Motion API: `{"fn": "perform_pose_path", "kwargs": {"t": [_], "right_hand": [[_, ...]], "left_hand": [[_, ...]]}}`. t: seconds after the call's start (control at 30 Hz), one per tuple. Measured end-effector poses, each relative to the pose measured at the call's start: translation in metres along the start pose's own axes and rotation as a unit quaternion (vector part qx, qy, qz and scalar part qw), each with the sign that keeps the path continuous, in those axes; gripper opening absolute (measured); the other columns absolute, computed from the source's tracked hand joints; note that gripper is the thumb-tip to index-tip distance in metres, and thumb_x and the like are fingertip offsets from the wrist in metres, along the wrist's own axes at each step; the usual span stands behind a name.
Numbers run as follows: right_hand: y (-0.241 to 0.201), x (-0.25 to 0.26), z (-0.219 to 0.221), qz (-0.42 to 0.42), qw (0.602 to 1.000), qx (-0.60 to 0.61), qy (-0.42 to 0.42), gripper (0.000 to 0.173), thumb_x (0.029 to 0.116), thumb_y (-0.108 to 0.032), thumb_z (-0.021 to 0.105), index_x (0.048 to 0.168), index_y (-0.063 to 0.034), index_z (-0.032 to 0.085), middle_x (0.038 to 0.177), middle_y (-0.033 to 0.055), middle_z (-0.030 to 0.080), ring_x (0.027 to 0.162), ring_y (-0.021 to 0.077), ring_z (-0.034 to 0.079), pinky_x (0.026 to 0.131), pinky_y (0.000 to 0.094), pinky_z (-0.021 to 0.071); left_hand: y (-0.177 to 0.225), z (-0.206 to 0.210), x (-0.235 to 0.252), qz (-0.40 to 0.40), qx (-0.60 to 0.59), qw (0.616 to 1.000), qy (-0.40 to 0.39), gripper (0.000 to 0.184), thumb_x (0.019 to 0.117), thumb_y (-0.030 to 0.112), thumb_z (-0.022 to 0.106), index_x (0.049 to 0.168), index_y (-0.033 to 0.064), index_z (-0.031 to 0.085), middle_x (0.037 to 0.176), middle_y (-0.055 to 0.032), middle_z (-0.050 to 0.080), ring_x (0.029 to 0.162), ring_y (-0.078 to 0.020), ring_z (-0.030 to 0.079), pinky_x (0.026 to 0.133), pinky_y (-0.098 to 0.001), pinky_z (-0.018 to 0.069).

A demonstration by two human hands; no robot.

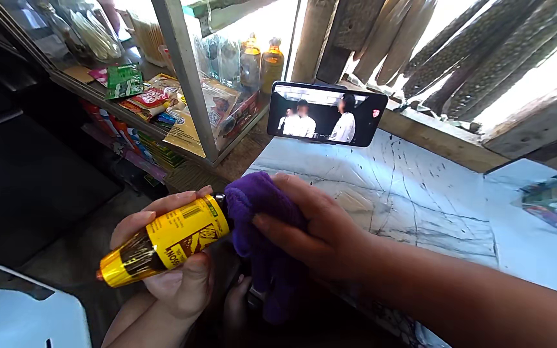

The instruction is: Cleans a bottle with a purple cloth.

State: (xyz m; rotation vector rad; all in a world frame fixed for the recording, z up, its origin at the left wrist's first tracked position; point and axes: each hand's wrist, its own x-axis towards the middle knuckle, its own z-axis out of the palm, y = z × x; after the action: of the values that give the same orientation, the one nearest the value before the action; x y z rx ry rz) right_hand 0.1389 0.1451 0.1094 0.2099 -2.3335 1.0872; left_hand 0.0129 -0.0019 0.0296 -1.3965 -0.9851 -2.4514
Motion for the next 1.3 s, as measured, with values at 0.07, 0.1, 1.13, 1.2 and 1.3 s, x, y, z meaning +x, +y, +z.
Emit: {"fn": "perform_pose_path", "kwargs": {"t": [0.07,0.1,1.13,1.2,1.3], "right_hand": [[-0.001,0.0,0.0,0.017,1.0,-0.002,0.013,0.029,0.1014,-0.022,0.058,0.12,0.0005,0.062,0.105,0.0047,0.066,0.098,0.003,0.063,0.085,0.0199,0.0545],[-0.001,0.001,0.0,0.023,1.0,-0.002,0.015,0.029,0.1018,-0.022,0.057,0.12,0.0002,0.062,0.105,0.0044,0.065,0.098,0.0026,0.063,0.085,0.0196,0.0545],[0.002,0.005,-0.006,0.005,0.996,0.037,-0.077,0.023,0.1016,-0.02,0.056,0.109,-0.0014,0.067,0.095,0.002,0.066,0.091,0.0021,0.063,0.08,0.0201,0.0541],[0.002,0.005,-0.006,0.005,0.997,0.044,-0.071,0.02,0.1017,-0.019,0.056,0.106,-0.0023,0.066,0.091,0.0007,0.064,0.087,0.0012,0.062,0.077,0.0188,0.0534],[0.001,0.005,-0.005,0.006,0.998,0.047,-0.048,0.018,0.1015,-0.018,0.057,0.107,-0.0026,0.064,0.091,0.0003,0.063,0.088,0.0009,0.062,0.078,0.0185,0.0537]], "left_hand": [[0.002,0.001,-0.002,0.002,0.005,1.0,-0.023,0.053,0.0915,0.032,0.076,0.138,0.0307,0.05,0.134,0.0076,0.063,0.125,-0.0152,0.061,0.108,-0.036,0.0512],[0.003,0.0,-0.004,0.002,0.013,0.999,-0.035,0.053,0.0911,0.034,0.076,0.138,0.0307,0.051,0.132,0.0079,0.063,0.123,-0.0145,0.061,0.107,-0.0355,0.0515],[-0.001,-0.008,0.0,0.065,0.039,0.997,0.01,0.053,0.0906,0.028,0.078,0.136,0.0301,0.051,0.14,0.0033,0.059,0.131,-0.0232,0.056,0.112,-0.0457,0.047],[-0.003,-0.01,0.002,0.078,0.064,0.995,0.007,0.054,0.0899,0.028,0.078,0.136,0.0307,0.052,0.14,0.0043,0.058,0.132,-0.0235,0.055,0.112,-0.0452,0.0471],[-0.003,-0.015,0.003,0.104,0.114,0.988,-0.02,0.056,0.0877,0.028,0.081,0.137,0.0297,0.054,0.139,0.0052,0.06,0.131,-0.0242,0.057,0.111,-0.0471,0.0488]]}}
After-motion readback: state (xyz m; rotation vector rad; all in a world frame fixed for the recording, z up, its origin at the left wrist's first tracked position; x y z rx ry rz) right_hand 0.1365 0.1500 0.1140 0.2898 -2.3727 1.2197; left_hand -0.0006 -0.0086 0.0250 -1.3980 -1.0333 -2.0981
